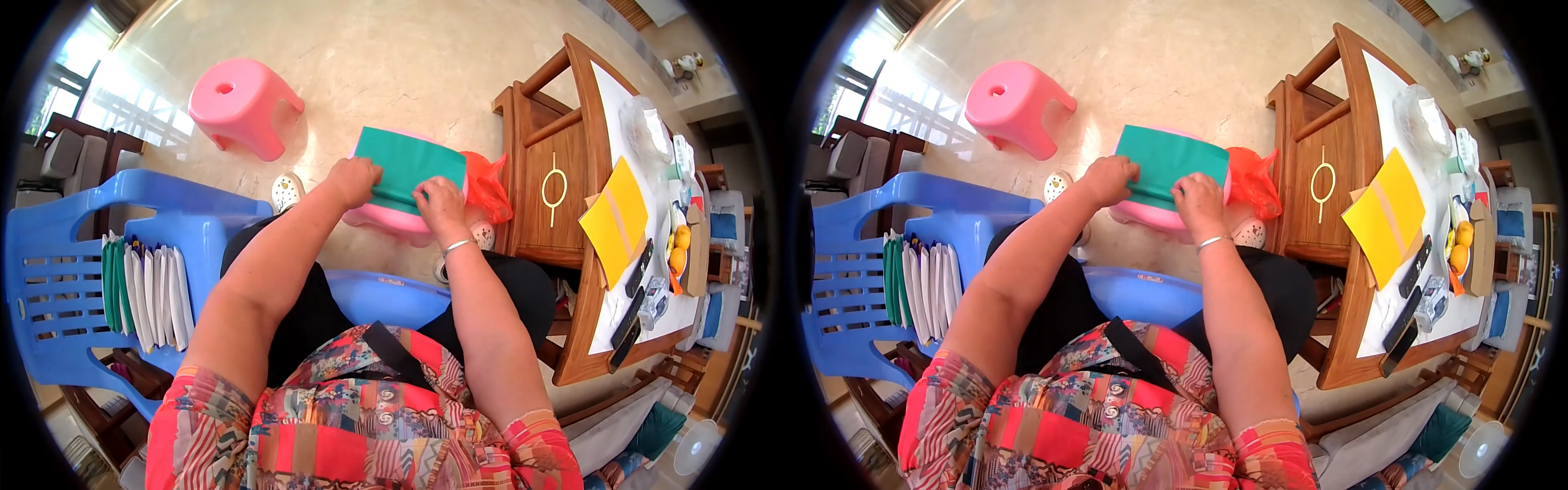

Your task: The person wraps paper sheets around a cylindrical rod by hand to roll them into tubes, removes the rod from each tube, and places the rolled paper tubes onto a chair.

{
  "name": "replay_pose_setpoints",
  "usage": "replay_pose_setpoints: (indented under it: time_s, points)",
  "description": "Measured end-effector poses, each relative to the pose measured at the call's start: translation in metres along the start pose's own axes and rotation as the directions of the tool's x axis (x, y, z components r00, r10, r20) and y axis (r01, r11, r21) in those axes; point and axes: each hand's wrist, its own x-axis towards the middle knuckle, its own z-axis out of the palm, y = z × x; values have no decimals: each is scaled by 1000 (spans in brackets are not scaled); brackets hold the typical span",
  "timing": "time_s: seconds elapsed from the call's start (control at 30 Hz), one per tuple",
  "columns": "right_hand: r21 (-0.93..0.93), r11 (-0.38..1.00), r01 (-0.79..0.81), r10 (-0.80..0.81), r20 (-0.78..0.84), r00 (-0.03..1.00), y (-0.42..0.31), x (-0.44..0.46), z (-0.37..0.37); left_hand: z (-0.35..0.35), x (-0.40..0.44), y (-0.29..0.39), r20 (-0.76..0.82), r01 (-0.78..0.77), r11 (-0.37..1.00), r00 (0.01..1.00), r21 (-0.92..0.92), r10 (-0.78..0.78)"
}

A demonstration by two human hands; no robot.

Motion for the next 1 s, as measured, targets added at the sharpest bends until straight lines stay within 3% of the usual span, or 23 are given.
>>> replay_pose_setpoints:
  time_s: [0.27,0.37,0.67,0.77,1.0]
  points:
    - [-94,993,64,-66,-11,998,2,-5,6,14,3,-1,-50,9,999,999,32,-8]
    - [-60,998,36,-28,132,991,-6,-7,-8,15,2,-2,-57,-11,999,998,44,13]
    - [-125,990,70,-40,223,974,-9,-9,-14,5,2,2,140,30,1000,990,-9,-29]
    - [-103,994,18,16,317,948,-9,-6,-15,5,4,-1,169,27,999,985,-36,-20]
    - [-108,994,-32,68,343,937,-11,-1,-18,1,5,1,183,83,997,980,-8,-80]
